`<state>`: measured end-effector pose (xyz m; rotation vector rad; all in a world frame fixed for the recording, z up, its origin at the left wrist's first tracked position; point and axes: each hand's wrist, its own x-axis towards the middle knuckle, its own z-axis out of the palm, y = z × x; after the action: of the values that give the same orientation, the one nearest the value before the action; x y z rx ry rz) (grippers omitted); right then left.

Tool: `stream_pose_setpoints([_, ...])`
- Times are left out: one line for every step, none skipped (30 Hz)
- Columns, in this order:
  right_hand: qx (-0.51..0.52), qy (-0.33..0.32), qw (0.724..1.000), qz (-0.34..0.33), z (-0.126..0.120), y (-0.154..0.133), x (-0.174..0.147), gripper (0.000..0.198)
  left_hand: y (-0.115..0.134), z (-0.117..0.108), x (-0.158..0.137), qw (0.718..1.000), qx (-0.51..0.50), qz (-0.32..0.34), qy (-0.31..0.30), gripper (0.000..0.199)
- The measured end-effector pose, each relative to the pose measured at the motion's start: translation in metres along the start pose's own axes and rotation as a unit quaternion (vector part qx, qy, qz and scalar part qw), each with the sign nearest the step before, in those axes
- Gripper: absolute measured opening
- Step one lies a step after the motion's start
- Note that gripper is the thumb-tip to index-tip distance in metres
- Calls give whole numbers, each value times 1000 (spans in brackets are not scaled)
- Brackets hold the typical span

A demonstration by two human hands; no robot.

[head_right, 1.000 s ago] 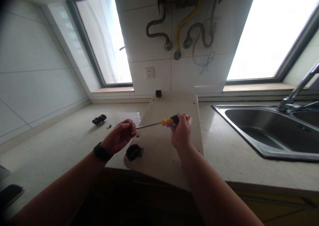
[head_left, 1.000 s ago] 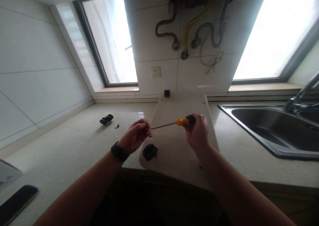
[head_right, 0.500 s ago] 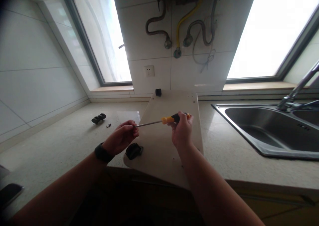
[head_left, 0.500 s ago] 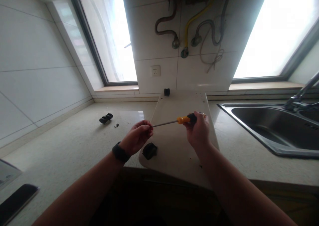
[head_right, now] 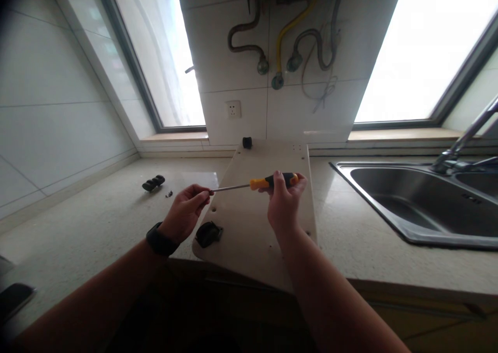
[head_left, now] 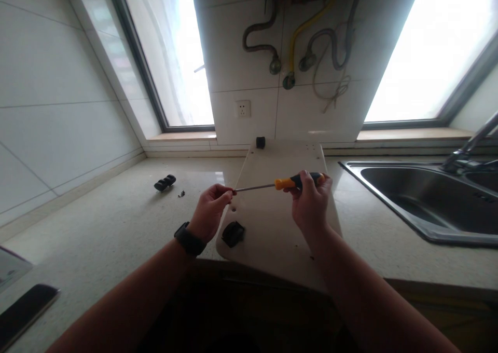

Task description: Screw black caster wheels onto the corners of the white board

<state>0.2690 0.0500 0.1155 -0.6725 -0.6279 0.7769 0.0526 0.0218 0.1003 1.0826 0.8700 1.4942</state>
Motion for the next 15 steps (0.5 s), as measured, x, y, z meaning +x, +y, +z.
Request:
stream_pose_setpoints([1,-5,1000,-2,0,-1,-1,54,0,0,0,1000,0,7,3,16])
stream_pose_setpoints([3,-9,1000,-1,1,-1,-1,55,1,0,0,1000,2,14,5,15])
stream_pose_setpoints([7,-11,1000,1,1,-2,-2,56,1,0,0,1000,2,21,6,15])
stream_pose_setpoints([12,-12,1000,3,1,-2,-2,57,2,0,-1,1000,3,26,6,15])
stream_pose_setpoints([16,-13,1000,6,1,-2,-2,57,3,0,-1,1000,4,28,4,15])
stream_pose_setpoints([20,-12,1000,9,1,-1,-2,57,4,1,-1,1000,3,29,2,16])
stream_pose_setpoints([23,-11,1000,12,1,-1,-1,56,6,1,-1,1000,0,27,-2,18])
stream_pose_setpoints([26,-8,1000,14,0,-1,-1,55,7,2,-1,1000,-6,24,-7,20])
stream_pose_setpoints([30,-5,999,17,0,0,0,53,8,2,-1,1000,-12,19,-12,23])
stream_pose_setpoints([33,-1,999,20,-1,1,1,52,9,3,-1,1000,-18,14,-19,26])
stream_pose_setpoints([37,3,999,22,-2,1,2,50,9,3,-2,999,-23,10,-24,27])
stream_pose_setpoints([39,6,999,22,-2,1,4,49,9,2,-2,999,-24,9,-29,26])
stream_pose_setpoints([42,8,999,20,-3,2,5,49,8,0,-3,999,-17,12,-34,24])
stream_pose_setpoints([43,9,999,19,-4,2,6,49,7,-3,-5,999,2,22,-41,20])
stream_pose_setpoints([44,9,999,17,-4,2,7,49,5,-7,-8,998,35,37,-48,19])
